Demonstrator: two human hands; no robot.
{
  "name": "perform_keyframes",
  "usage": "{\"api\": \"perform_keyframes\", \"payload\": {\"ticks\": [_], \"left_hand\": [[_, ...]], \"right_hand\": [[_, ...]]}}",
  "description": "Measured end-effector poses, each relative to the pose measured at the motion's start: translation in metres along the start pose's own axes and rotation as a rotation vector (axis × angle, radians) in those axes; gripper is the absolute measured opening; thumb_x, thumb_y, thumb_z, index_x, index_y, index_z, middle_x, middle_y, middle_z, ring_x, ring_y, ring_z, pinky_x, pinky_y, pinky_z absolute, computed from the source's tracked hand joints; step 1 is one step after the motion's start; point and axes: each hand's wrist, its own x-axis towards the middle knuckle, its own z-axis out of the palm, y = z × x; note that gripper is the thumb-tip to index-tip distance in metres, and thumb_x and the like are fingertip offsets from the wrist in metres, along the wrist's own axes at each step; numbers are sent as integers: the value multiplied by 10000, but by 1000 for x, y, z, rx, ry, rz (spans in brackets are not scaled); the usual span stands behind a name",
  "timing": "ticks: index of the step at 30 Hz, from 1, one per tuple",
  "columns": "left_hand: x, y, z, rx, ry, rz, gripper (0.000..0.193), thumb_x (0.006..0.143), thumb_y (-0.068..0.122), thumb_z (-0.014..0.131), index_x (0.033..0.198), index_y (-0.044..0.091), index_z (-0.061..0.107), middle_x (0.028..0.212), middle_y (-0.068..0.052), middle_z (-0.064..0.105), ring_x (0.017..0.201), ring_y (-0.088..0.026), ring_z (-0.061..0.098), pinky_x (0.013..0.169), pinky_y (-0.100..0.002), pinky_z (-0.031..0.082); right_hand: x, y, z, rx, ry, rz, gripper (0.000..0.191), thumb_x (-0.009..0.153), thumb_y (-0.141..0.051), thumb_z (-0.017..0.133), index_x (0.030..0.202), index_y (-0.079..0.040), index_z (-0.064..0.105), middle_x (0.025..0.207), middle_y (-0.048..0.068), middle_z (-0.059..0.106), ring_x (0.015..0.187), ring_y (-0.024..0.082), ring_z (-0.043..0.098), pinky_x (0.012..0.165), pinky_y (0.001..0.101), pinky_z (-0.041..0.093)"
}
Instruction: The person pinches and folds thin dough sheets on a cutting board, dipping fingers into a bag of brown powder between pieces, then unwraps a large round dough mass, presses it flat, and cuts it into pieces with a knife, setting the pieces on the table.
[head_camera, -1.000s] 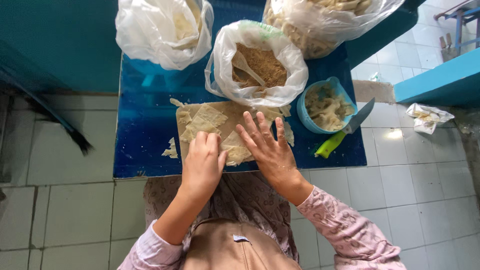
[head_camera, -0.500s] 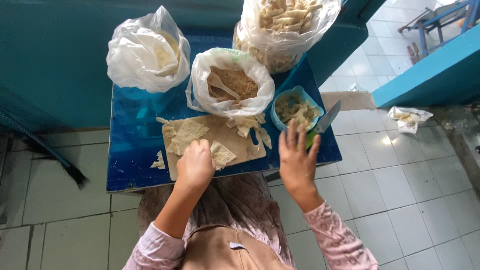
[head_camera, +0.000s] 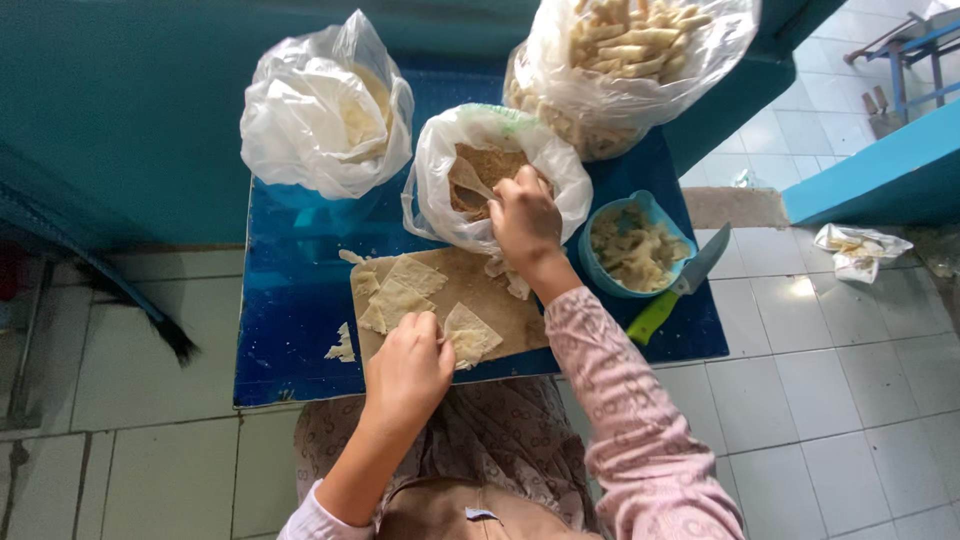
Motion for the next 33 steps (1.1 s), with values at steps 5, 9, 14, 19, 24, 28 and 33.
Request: {"api": "perform_keyframes", "payload": {"ticks": [5, 9, 14, 19, 24, 28, 33], "left_hand": [[-2, -2, -6, -111, -2, -8, 141, 871, 189, 671, 910, 89, 580, 938, -100, 630, 870, -327, 670, 679, -464, 543], [0, -6, -11, -172, 16, 21, 117, 884, 168, 660, 929, 85, 591, 941, -103, 626, 871, -326, 671, 685, -449, 546], [1, -10, -15, -228, -16, 18, 112, 910, 169, 651, 931, 74, 597, 948, -110, 629, 887, -347, 662, 718, -454, 535], [2, -12, -18, -252, -58, 14, 115, 921, 179, 642, 944, 68, 619, 960, -127, 639, 889, -367, 660, 734, -466, 529], [2, -10, -19, -218, -72, -19, 138, 918, 202, 647, 917, 66, 628, 946, -128, 648, 863, -367, 669, 726, -466, 533], [2, -8, -18, -205, -59, -33, 144, 919, 207, 647, 914, 64, 635, 940, -130, 649, 851, -364, 675, 721, -464, 536], [3, -7, -18, -214, -66, -44, 150, 931, 218, 644, 919, 69, 645, 942, -125, 651, 853, -355, 677, 712, -458, 537]], "right_hand": [[21, -2, 23, -236, -115, 33, 75, 814, -115, 712, 874, -76, 691, 1089, 127, 600, 1063, 350, 599, 899, 484, 497], [24, 1, 14, -263, -165, -28, 90, 801, -114, 703, 884, -81, 692, 969, 115, 659, 987, 348, 622, 862, 495, 456], [21, 12, -17, -20, -149, -125, 68, 857, -127, 726, 879, -64, 712, 890, 129, 717, 920, 349, 663, 815, 483, 464], [19, 14, -13, 164, -89, -8, 93, 931, -79, 719, 912, 10, 697, 907, 189, 690, 858, 368, 684, 766, 441, 527], [14, 18, -6, 229, -95, 89, 83, 893, -55, 718, 880, 26, 707, 886, 191, 714, 826, 339, 711, 747, 412, 546], [13, 21, -4, 266, -178, 80, 84, 873, -53, 720, 902, 23, 741, 884, 179, 728, 808, 293, 730, 743, 380, 560], [11, 17, 0, 371, -151, 115, 106, 900, -72, 728, 931, 26, 753, 873, 143, 746, 764, 192, 725, 700, 318, 562]]}}
